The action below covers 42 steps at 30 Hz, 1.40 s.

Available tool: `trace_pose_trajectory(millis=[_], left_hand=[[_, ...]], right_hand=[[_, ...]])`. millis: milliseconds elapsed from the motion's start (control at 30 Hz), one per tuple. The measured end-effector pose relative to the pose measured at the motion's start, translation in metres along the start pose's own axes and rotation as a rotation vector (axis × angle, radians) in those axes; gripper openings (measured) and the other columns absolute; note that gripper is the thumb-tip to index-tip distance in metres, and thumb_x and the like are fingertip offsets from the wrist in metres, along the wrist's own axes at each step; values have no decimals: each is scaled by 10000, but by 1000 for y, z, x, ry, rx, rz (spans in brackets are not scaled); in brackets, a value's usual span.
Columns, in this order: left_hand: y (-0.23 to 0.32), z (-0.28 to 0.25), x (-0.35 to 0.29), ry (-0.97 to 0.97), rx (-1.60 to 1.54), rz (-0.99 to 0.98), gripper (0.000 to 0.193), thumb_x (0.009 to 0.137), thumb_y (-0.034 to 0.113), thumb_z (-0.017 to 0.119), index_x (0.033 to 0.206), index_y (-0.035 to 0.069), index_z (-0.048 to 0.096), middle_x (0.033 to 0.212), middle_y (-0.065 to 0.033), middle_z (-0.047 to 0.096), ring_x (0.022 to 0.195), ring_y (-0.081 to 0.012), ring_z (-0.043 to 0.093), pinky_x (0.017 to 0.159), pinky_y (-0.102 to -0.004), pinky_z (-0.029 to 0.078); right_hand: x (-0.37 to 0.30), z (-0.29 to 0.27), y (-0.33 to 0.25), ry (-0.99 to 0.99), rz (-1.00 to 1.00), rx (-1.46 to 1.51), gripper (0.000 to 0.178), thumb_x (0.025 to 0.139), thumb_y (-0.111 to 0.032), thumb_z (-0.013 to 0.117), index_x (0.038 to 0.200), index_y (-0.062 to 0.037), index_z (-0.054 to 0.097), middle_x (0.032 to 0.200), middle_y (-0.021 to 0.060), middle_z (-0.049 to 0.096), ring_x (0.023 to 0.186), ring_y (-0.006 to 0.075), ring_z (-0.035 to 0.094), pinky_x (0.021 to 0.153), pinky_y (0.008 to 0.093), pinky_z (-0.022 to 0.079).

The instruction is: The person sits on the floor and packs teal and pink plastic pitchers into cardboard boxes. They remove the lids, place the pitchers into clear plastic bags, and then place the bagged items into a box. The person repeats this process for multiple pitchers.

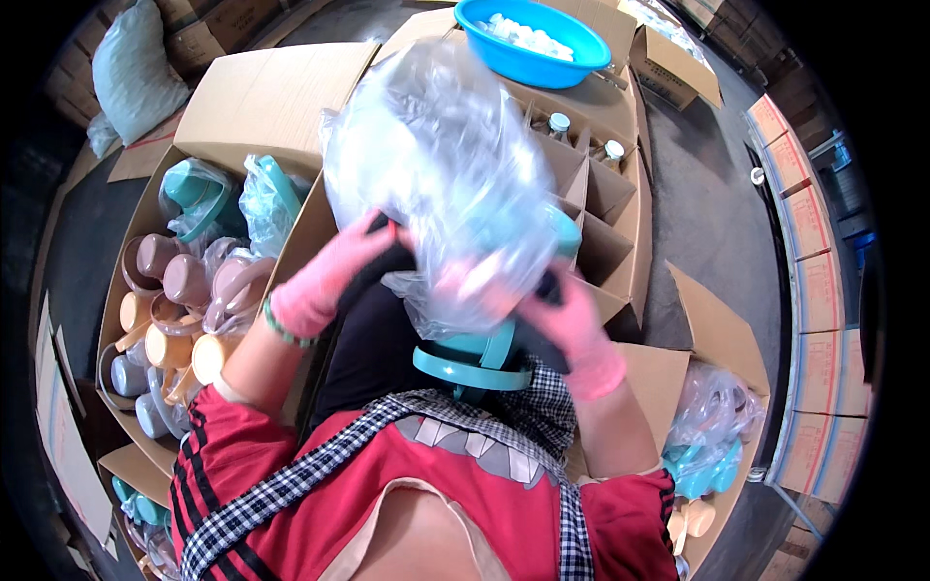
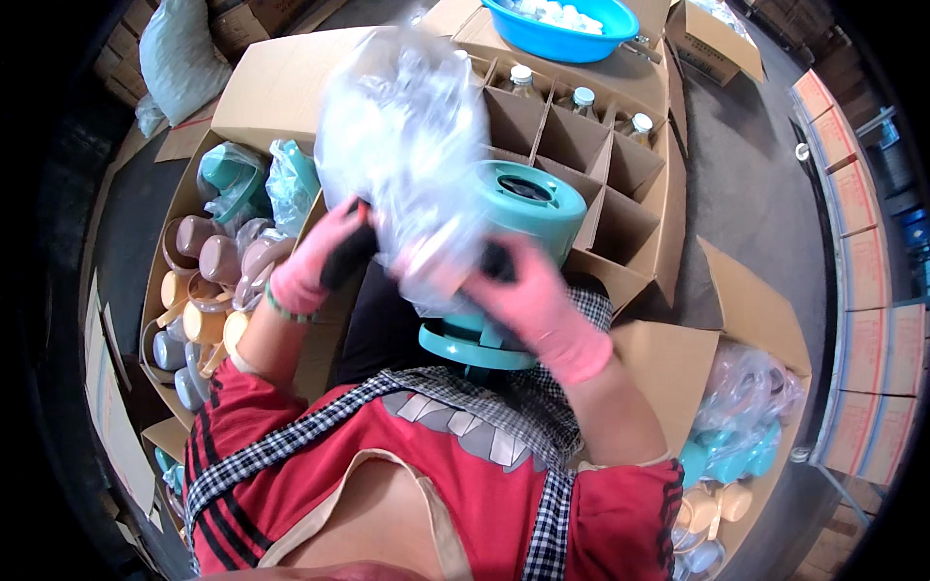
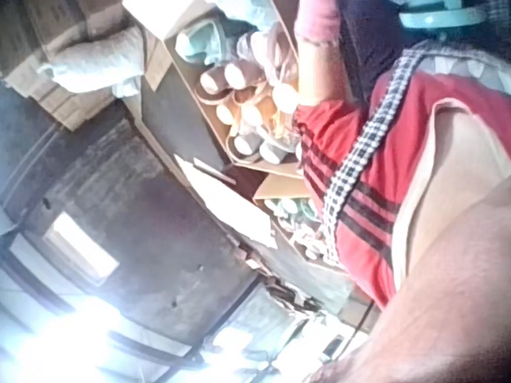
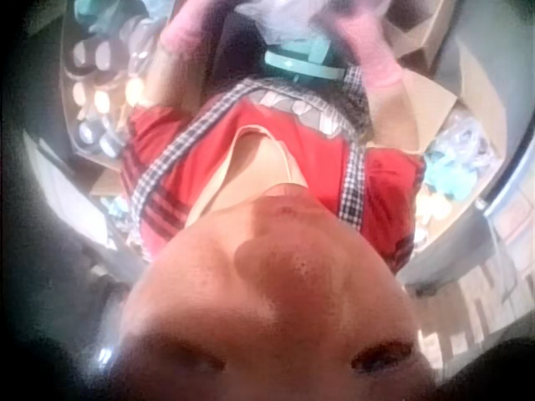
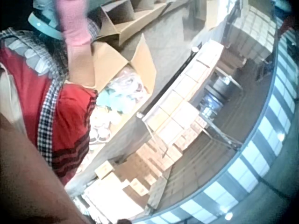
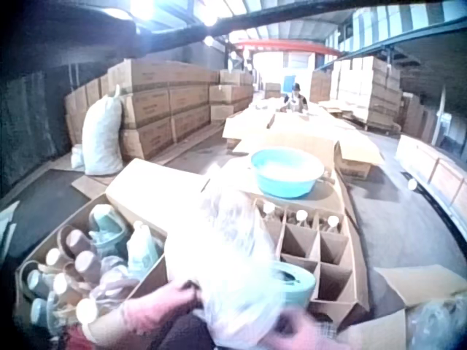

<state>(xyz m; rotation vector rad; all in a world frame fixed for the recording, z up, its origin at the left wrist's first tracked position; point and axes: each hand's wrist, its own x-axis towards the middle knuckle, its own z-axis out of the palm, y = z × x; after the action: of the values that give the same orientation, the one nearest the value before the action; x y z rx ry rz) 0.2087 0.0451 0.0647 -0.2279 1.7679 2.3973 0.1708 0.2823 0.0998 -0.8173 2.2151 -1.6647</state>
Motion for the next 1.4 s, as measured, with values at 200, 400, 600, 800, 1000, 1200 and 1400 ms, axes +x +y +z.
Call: trace_pose_trajectory(millis=[200,400,600,800,1000,1200,1400], left_hand=[[39,-24,58,-49,-441,202,270,828,119,561,1075,16,526,1023,-61,573,885,-151,551,800,-275,448],[28,5,159,214,-232,695,289,791,145,617,1036,14,538,979,-58,581,830,-136,549,779,-288,456],[-104,-23,166,-51,747,216,241,767,134,624,985,40,588,847,-42,610,782,-121,557,707,-277,461],[-91,-26,84,-97,690,527,205,728,62,624,930,60,592,833,-40,602,814,-154,574,756,-278,448],[-86,6,29,-615,1427,564,271,655,99,555,925,119,544,782,-54,549,864,-239,556,939,-451,336],[-103,9,-13,-668,1374,516,251,595,112,568,843,125,598,751,-31,503,846,-225,514,924,-448,320],[-104,15,-20,-629,1371,628,172,633,161,574,790,96,597,903,-80,508,890,-240,507,893,-437,342]], right_hand=[[9,-1,1,-438,-542,-481,219,680,-45,578,897,-16,578,905,146,579,912,290,543,851,369,411],[97,-115,63,179,-429,-1534,250,707,-94,586,950,-51,544,1062,120,538,1023,289,488,884,422,380],[44,-100,185,7,355,-238,225,822,-157,515,928,28,587,800,68,621,756,116,529,690,251,423],[-50,-52,148,-197,368,-414,275,745,-142,577,982,-2,585,1034,187,560,1064,301,499,934,363,376],[-59,-61,72,-643,241,-482,254,701,-137,581,930,-38,632,1016,142,595,960,301,546,930,378,366],[-21,-66,48,100,-37,-1138,350,746,-93,577,1084,-34,513,1101,106,539,1018,261,509,914,386,365],[-24,35,105,-897,-699,-1416,153,731,-203,499,816,-106,582,861,64,550,919,238,498,904,401,344]])
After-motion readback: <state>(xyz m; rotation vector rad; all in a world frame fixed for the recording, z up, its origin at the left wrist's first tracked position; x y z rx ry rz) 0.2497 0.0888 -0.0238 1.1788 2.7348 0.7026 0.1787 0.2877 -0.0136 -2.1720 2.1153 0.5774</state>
